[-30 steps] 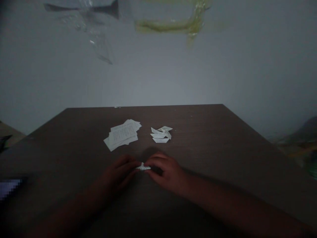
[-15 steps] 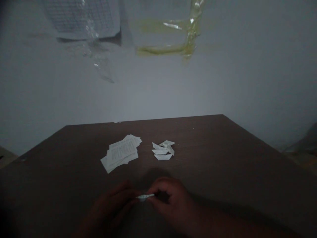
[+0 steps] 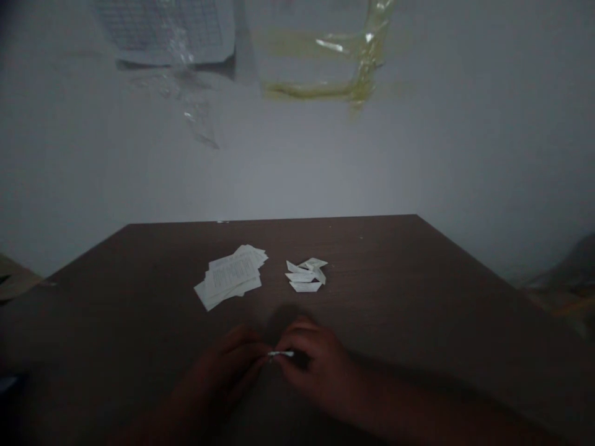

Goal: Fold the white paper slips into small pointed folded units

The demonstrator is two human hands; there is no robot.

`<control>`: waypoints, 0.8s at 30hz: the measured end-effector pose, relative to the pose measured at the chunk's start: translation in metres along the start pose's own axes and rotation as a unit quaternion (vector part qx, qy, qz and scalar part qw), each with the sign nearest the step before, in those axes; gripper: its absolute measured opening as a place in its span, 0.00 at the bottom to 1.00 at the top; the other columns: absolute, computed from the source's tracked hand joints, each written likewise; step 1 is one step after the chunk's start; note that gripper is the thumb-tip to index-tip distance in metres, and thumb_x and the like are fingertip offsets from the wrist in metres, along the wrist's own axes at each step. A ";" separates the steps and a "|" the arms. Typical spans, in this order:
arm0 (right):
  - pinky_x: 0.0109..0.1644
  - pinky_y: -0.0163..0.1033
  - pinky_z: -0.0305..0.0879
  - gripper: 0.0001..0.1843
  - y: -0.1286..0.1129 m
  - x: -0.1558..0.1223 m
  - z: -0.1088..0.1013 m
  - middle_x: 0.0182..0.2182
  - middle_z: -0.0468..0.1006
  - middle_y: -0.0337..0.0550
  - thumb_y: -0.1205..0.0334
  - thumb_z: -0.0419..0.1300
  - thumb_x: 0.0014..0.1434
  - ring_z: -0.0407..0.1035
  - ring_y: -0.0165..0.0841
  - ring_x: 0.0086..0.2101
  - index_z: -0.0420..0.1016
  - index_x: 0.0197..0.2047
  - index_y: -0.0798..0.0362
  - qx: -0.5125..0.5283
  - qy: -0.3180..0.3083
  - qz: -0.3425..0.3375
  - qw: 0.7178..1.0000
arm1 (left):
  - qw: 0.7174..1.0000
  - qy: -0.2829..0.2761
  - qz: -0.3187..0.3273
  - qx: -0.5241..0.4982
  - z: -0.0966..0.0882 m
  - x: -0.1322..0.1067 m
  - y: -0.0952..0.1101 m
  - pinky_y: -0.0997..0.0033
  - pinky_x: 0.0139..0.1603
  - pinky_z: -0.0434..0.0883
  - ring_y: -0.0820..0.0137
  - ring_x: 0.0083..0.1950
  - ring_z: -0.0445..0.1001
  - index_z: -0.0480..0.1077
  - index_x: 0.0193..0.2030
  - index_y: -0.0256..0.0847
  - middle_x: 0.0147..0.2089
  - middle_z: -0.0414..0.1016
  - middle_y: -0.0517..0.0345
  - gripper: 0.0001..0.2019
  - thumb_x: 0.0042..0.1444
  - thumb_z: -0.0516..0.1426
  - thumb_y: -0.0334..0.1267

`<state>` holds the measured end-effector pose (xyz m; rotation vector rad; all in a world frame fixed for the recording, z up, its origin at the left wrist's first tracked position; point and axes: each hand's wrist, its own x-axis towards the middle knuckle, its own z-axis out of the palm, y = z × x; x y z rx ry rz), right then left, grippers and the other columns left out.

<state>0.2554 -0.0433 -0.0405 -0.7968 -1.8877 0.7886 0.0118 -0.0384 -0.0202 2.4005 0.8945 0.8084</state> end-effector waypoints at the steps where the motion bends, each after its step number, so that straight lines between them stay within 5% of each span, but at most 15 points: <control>1: 0.43 0.37 0.72 0.05 0.000 0.000 -0.001 0.36 0.82 0.41 0.65 0.69 0.74 0.78 0.34 0.38 0.85 0.42 0.50 -0.001 -0.003 -0.002 1.000 | 1.000 -0.013 -0.013 -0.002 -0.002 0.001 0.002 0.69 0.49 0.81 0.64 0.46 0.84 0.82 0.52 0.45 0.48 0.84 0.53 0.12 0.74 0.57 0.29; 11: 0.42 0.39 0.72 0.21 0.007 0.004 -0.014 0.35 0.83 0.43 0.48 0.61 0.83 0.79 0.36 0.37 0.85 0.42 0.51 -0.040 -0.056 -0.017 0.997 | 0.989 -0.091 -0.111 -0.026 -0.015 0.011 0.011 0.67 0.52 0.79 0.63 0.48 0.84 0.82 0.48 0.41 0.48 0.85 0.52 0.15 0.76 0.53 0.28; 18: 0.43 0.40 0.74 0.21 0.010 0.005 -0.019 0.36 0.84 0.45 0.51 0.55 0.86 0.79 0.37 0.38 0.84 0.44 0.51 -0.104 -0.099 -0.057 0.988 | 0.987 -0.102 -0.122 0.036 -0.014 0.012 0.015 0.66 0.51 0.78 0.61 0.47 0.83 0.82 0.47 0.42 0.48 0.85 0.52 0.15 0.75 0.54 0.26; 24: 0.43 0.41 0.75 0.15 0.022 0.004 -0.019 0.36 0.85 0.46 0.53 0.64 0.81 0.81 0.38 0.38 0.85 0.43 0.51 -0.105 -0.098 -0.033 0.989 | 0.988 -0.108 -0.112 0.027 -0.015 0.013 0.008 0.66 0.53 0.76 0.60 0.49 0.83 0.82 0.47 0.40 0.47 0.84 0.52 0.11 0.75 0.58 0.26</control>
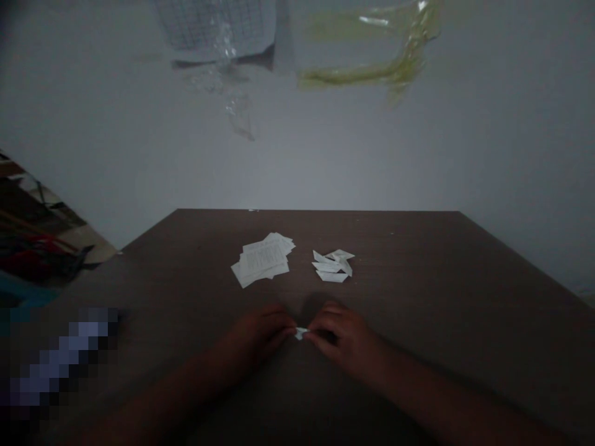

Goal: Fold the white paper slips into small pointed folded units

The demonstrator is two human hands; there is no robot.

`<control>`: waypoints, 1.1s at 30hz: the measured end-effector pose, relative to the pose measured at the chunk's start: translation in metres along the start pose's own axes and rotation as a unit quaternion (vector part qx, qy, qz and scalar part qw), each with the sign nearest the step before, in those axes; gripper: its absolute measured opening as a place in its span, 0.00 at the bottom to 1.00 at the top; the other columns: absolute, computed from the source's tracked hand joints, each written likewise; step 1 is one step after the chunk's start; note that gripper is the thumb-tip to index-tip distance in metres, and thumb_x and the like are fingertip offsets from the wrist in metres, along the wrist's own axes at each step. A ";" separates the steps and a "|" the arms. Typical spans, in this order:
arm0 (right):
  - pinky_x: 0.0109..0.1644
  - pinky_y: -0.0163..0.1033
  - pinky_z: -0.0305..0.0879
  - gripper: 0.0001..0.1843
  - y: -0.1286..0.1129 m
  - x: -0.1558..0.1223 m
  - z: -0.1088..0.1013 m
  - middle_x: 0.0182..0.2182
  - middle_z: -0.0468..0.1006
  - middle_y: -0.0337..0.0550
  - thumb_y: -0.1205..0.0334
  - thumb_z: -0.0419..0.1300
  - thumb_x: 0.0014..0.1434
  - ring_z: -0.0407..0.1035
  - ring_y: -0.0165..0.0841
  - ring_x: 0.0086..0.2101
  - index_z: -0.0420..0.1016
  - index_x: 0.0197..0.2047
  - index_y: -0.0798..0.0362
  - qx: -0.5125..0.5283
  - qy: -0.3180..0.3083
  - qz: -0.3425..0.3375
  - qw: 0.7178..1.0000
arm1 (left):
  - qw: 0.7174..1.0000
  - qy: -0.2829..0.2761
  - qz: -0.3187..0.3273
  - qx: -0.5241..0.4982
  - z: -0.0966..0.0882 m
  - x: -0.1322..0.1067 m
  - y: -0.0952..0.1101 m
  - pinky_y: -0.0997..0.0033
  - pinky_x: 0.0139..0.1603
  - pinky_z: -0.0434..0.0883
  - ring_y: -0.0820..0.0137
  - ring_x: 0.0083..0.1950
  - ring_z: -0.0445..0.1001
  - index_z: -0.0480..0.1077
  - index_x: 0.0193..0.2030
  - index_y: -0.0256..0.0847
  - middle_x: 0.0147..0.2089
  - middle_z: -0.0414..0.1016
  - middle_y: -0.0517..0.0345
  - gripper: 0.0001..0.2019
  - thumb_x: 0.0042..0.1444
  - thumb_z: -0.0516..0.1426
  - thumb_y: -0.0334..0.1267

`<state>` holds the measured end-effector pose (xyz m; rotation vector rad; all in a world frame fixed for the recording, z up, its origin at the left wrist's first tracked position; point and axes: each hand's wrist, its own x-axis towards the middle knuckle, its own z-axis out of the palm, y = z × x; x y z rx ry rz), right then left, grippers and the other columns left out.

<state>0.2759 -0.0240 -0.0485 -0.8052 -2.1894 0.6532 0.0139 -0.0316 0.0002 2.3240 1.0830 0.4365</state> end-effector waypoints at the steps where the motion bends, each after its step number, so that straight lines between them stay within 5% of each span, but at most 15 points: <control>1: 0.43 0.41 0.75 0.14 0.001 0.000 0.000 0.36 0.85 0.46 0.54 0.65 0.80 0.81 0.38 0.38 0.85 0.43 0.50 0.004 0.000 0.010 1.000 | 1.000 0.002 -0.003 -0.004 0.000 0.001 -0.002 0.66 0.52 0.76 0.61 0.49 0.83 0.82 0.47 0.40 0.47 0.84 0.52 0.10 0.74 0.58 0.27; 8: 0.44 0.40 0.76 0.09 0.002 -0.001 -0.002 0.38 0.86 0.46 0.62 0.64 0.77 0.81 0.38 0.39 0.87 0.46 0.49 0.034 -0.008 0.046 0.998 | 0.998 0.016 -0.033 -0.055 -0.005 0.002 -0.008 0.69 0.49 0.73 0.64 0.46 0.80 0.81 0.42 0.43 0.44 0.82 0.57 0.07 0.70 0.62 0.29; 16: 0.44 0.40 0.75 0.09 0.001 -0.001 -0.001 0.38 0.86 0.44 0.58 0.66 0.77 0.80 0.37 0.39 0.87 0.45 0.50 0.038 0.004 0.080 0.996 | 0.992 0.012 -0.105 -0.068 -0.011 0.003 -0.006 0.68 0.48 0.72 0.64 0.44 0.79 0.80 0.39 0.41 0.41 0.82 0.59 0.06 0.68 0.64 0.28; 24: 0.47 0.42 0.75 0.14 -0.006 0.004 -0.004 0.38 0.84 0.42 0.55 0.61 0.81 0.77 0.36 0.38 0.84 0.43 0.50 0.056 0.003 0.087 0.995 | 0.997 0.015 -0.062 -0.031 -0.017 0.001 0.004 0.66 0.52 0.75 0.64 0.46 0.80 0.77 0.40 0.42 0.42 0.81 0.59 0.09 0.72 0.57 0.30; 33: 0.48 0.41 0.74 0.08 -0.017 0.003 0.006 0.39 0.81 0.44 0.64 0.62 0.79 0.77 0.37 0.41 0.79 0.44 0.50 0.048 0.018 0.025 0.998 | 0.998 -0.020 -0.041 -0.050 0.002 0.004 0.005 0.66 0.56 0.76 0.64 0.50 0.82 0.79 0.45 0.41 0.48 0.84 0.56 0.07 0.72 0.60 0.28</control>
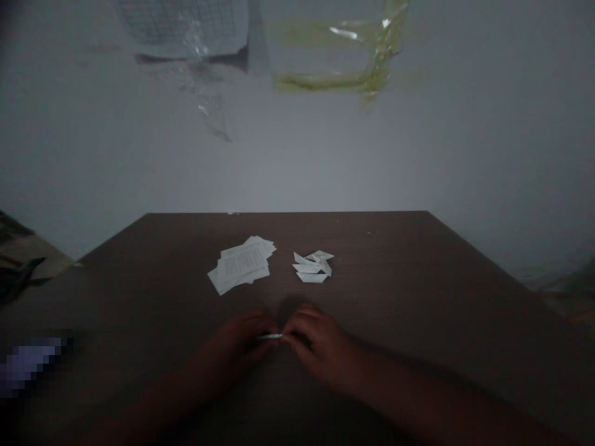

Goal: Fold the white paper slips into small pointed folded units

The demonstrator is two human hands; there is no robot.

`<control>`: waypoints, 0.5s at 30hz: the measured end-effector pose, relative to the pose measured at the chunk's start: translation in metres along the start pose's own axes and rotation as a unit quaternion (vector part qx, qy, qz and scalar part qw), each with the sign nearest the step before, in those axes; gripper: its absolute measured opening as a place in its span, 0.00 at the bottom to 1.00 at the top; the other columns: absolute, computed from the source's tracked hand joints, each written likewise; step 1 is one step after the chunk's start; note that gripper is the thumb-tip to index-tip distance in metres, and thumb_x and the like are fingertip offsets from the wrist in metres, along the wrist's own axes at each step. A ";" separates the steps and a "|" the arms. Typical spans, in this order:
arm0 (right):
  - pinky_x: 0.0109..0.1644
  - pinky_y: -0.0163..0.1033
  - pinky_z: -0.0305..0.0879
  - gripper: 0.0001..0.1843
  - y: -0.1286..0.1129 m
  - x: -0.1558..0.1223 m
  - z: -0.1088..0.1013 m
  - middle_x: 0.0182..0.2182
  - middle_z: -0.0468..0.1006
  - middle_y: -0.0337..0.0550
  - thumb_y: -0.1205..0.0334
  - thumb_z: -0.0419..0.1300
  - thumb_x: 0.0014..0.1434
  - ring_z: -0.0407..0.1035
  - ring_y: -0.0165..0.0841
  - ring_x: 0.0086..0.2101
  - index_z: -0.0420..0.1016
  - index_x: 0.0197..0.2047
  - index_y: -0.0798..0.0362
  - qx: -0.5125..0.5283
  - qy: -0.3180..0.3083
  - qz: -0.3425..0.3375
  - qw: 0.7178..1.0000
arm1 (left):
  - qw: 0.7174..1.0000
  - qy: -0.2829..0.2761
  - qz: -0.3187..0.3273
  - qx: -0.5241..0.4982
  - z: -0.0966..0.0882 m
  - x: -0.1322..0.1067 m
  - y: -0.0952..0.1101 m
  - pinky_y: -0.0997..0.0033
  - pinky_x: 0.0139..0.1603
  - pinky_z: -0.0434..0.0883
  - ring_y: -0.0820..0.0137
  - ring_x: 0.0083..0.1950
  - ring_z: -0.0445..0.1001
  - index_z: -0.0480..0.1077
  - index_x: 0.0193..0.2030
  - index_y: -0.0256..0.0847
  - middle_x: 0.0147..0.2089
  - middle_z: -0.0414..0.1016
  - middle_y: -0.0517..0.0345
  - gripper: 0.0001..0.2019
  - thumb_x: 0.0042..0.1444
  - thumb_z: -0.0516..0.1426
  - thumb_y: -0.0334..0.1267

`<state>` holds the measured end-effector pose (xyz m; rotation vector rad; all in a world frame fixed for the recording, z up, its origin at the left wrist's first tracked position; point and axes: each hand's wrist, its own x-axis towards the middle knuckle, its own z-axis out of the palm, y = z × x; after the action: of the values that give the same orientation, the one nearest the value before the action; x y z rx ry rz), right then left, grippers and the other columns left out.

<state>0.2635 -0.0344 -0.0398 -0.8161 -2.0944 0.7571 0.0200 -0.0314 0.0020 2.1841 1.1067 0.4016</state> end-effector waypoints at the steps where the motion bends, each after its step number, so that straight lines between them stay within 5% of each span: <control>1: 0.48 0.41 0.74 0.07 -0.001 0.000 0.000 0.39 0.81 0.44 0.64 0.62 0.78 0.77 0.37 0.41 0.79 0.44 0.50 -0.003 0.001 -0.002 1.000 | 1.000 -0.001 0.002 -0.001 0.001 0.000 0.000 0.67 0.54 0.76 0.64 0.49 0.82 0.80 0.45 0.41 0.47 0.84 0.56 0.07 0.72 0.60 0.28; 10: 0.46 0.42 0.76 0.14 0.001 -0.001 0.002 0.38 0.84 0.45 0.57 0.58 0.84 0.79 0.38 0.41 0.82 0.47 0.49 -0.009 0.010 -0.068 0.998 | 1.000 0.006 0.021 0.009 -0.010 -0.004 0.011 0.71 0.46 0.73 0.66 0.42 0.82 0.82 0.39 0.42 0.41 0.83 0.59 0.12 0.68 0.59 0.23; 15: 0.43 0.40 0.75 0.19 -0.001 0.000 -0.002 0.36 0.84 0.44 0.51 0.58 0.85 0.80 0.36 0.39 0.84 0.44 0.50 0.007 0.042 -0.025 0.999 | 0.998 0.048 -0.024 -0.046 -0.005 0.000 0.004 0.71 0.48 0.75 0.64 0.45 0.83 0.85 0.43 0.42 0.42 0.86 0.60 0.08 0.64 0.64 0.28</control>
<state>0.2645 -0.0352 -0.0381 -0.7717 -2.0258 0.6982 0.0203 -0.0310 0.0081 2.0734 1.1671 0.5304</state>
